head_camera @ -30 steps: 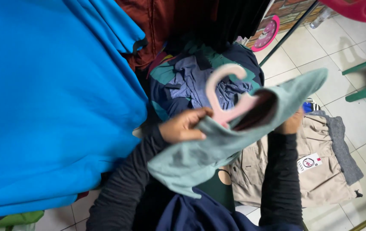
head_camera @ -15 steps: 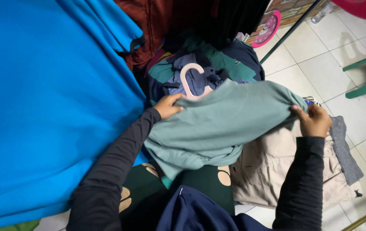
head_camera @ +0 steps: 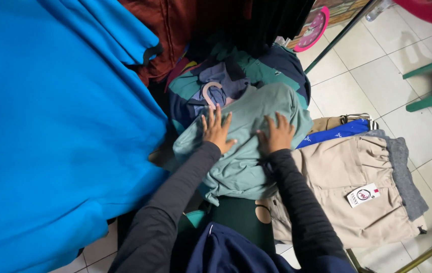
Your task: The person hangs a blue shirt on a metal rack, then picks up a light green polo shirt from a pile on the floor. They place the polo shirt on a pink hanger, button the collar, smooth the fabric, and hang it on the rack.
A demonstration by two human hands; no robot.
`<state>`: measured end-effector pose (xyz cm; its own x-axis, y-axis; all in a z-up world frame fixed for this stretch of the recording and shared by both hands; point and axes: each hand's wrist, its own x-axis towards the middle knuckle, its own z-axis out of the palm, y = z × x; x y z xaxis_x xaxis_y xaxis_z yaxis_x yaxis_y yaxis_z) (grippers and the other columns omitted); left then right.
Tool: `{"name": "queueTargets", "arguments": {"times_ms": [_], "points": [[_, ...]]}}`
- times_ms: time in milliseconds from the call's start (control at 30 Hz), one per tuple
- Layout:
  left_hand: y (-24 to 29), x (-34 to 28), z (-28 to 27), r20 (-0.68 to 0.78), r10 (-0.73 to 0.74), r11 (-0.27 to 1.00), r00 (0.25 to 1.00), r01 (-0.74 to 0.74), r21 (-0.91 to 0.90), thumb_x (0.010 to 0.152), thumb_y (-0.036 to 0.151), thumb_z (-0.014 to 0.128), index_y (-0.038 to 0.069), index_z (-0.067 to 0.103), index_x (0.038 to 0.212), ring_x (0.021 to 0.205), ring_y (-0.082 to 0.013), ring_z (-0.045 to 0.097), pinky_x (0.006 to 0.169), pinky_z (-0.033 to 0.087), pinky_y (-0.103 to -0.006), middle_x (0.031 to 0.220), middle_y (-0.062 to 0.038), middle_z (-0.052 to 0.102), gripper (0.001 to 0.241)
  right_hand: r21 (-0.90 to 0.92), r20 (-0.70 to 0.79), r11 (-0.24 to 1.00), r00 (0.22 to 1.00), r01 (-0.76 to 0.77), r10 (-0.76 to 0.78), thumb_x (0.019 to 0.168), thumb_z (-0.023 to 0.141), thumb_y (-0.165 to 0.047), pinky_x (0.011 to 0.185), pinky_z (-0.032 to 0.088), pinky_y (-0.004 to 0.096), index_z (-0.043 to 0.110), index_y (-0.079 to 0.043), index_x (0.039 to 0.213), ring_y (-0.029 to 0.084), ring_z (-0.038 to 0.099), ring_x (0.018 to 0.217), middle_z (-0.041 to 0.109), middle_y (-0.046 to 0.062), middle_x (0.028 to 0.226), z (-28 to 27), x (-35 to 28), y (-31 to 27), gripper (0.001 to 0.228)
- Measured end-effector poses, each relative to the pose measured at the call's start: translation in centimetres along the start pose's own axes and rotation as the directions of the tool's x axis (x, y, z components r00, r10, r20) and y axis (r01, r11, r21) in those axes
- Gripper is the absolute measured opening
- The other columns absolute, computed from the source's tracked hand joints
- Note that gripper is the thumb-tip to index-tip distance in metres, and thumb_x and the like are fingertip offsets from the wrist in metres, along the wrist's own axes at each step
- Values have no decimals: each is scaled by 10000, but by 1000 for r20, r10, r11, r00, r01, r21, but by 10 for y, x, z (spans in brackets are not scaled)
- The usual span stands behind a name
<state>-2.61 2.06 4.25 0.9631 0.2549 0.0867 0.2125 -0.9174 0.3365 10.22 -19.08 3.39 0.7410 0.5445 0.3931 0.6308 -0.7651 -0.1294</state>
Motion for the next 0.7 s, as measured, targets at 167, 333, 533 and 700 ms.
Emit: {"name": "queueTargets", "arguments": {"times_ms": [167,333,533,700], "points": [[9,-7,-4,56,-40,999,998,39,30,827,558,799,132,222,1657,1584,-456,-84,1191,-1,-745,1725,-244,-43,1098,2,145,1000,989,1,-1,845,773,-441,1148,173,756,478,-349,1519,379,268,1541,348,135,1653,-9,19,-48,741],[-8,9,-4,245,-142,990,959,138,32,741,699,800,185,-7,1682,1559,-467,-188,1139,72,-815,1706,-208,-208,1342,-101,375,994,925,-27,63,671,850,-569,1165,109,783,299,-421,1607,392,108,1595,173,131,1736,-8,56,-49,1096],[-20,21,13,288,-166,986,943,150,76,617,795,805,265,-105,1671,1563,-434,-212,1100,47,-859,1714,-156,-219,1490,-98,554,994,826,-56,101,485,806,-778,1085,61,875,97,-506,1633,420,-70,1588,-10,140,1743,27,74,-25,1376],[-22,25,16,311,-165,986,936,154,59,614,793,806,281,-134,1661,1558,-422,-230,1091,-22,-873,1709,-138,-238,1497,-90,596,995,798,-46,91,534,750,-840,1083,53,874,64,-478,1646,434,-108,1577,-43,137,1739,31,75,-23,1356]]}}
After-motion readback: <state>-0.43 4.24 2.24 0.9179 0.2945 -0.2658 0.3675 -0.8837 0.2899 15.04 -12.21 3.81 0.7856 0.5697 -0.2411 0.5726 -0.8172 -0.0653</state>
